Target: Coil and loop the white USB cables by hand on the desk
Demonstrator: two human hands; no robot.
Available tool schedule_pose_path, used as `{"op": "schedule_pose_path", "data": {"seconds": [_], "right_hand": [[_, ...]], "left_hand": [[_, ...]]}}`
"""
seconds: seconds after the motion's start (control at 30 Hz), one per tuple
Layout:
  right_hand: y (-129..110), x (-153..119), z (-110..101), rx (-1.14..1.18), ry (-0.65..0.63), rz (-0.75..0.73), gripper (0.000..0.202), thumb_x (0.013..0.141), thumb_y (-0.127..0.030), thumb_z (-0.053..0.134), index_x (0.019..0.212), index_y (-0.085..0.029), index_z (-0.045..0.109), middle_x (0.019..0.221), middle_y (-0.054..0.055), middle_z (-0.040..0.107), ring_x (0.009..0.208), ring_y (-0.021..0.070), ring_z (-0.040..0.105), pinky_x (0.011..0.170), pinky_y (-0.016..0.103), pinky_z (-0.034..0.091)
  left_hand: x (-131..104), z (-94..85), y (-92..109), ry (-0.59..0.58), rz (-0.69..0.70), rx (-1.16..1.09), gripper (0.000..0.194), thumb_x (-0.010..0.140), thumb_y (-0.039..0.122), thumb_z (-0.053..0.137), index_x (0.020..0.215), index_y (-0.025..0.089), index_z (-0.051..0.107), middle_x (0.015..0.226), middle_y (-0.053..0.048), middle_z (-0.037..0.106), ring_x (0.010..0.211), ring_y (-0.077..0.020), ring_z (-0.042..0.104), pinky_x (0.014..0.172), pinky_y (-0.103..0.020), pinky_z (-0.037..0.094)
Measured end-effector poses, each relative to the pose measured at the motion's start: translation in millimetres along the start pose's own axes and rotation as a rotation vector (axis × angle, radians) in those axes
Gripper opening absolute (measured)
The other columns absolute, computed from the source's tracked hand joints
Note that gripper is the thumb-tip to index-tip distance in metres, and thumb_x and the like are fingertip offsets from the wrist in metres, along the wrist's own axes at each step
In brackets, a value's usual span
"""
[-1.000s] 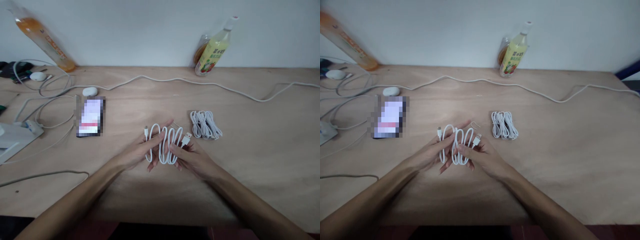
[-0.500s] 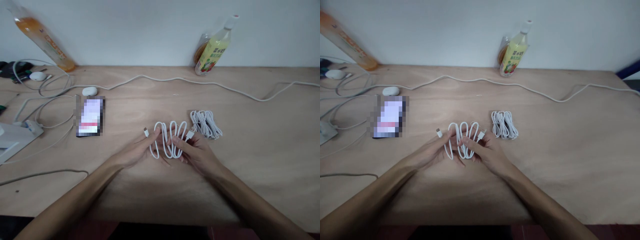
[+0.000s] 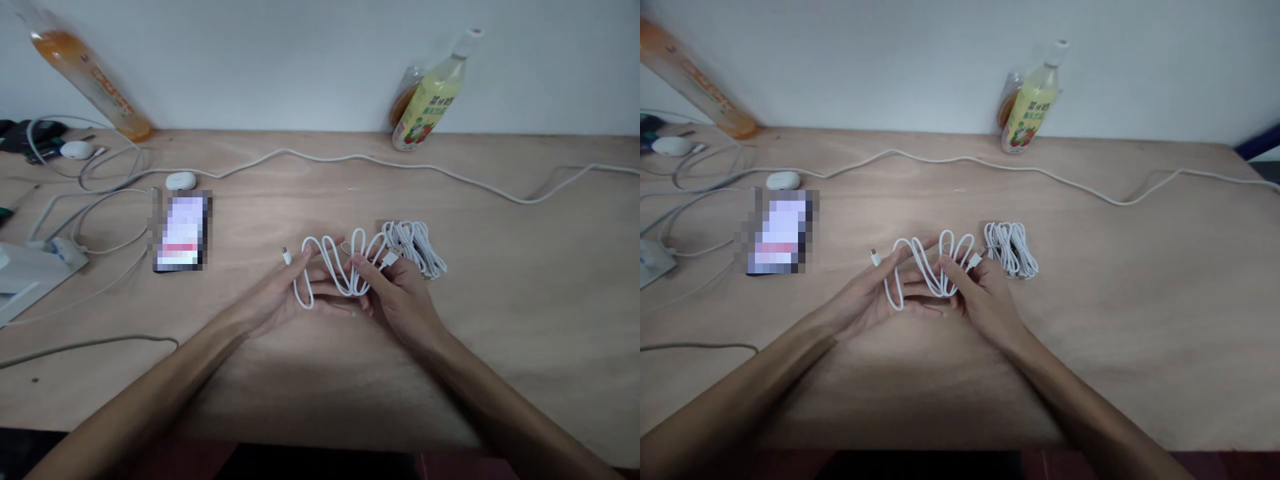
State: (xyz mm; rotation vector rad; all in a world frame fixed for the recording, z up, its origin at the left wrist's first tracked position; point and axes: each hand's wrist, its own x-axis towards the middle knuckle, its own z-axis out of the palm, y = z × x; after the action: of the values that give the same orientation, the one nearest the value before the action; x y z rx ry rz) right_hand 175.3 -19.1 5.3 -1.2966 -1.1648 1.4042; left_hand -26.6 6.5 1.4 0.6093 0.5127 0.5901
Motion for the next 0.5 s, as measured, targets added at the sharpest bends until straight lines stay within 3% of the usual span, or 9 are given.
{"op": "schedule_pose_path", "data": {"seconds": [0.23, 0.5], "right_hand": [[8.8, 5.1, 0.9, 0.072, 0.133, -0.019, 0.045, 0.094, -0.063, 0.077, 0.076, -0.022, 0.067, 0.05, -0.005, 0.058, 0.039, 0.0104, 0.048, 0.036, 0.023, 0.035], [5.3, 5.1, 4.5, 0.176, 0.078, 0.08, 0.047, 0.089, -0.066, 0.08, 0.084, -0.02, 0.071, 0.056, -0.004, 0.063, 0.04, 0.0086, 0.046, 0.035, 0.022, 0.036]], "left_hand": [[2.1, 0.9, 1.7, 0.087, 0.056, -0.015, 0.064, 0.115, 0.05, 0.052, 0.17, 0.019, 0.044, 0.142, -0.022, 0.077, 0.124, -0.0334, 0.078, 0.102, -0.048, 0.061], [3.7, 0.4, 3.2, 0.141, 0.094, -0.02, 0.061, 0.117, 0.047, 0.044, 0.17, 0.017, 0.044, 0.139, -0.023, 0.078, 0.125, -0.0334, 0.078, 0.11, -0.052, 0.059]]}}
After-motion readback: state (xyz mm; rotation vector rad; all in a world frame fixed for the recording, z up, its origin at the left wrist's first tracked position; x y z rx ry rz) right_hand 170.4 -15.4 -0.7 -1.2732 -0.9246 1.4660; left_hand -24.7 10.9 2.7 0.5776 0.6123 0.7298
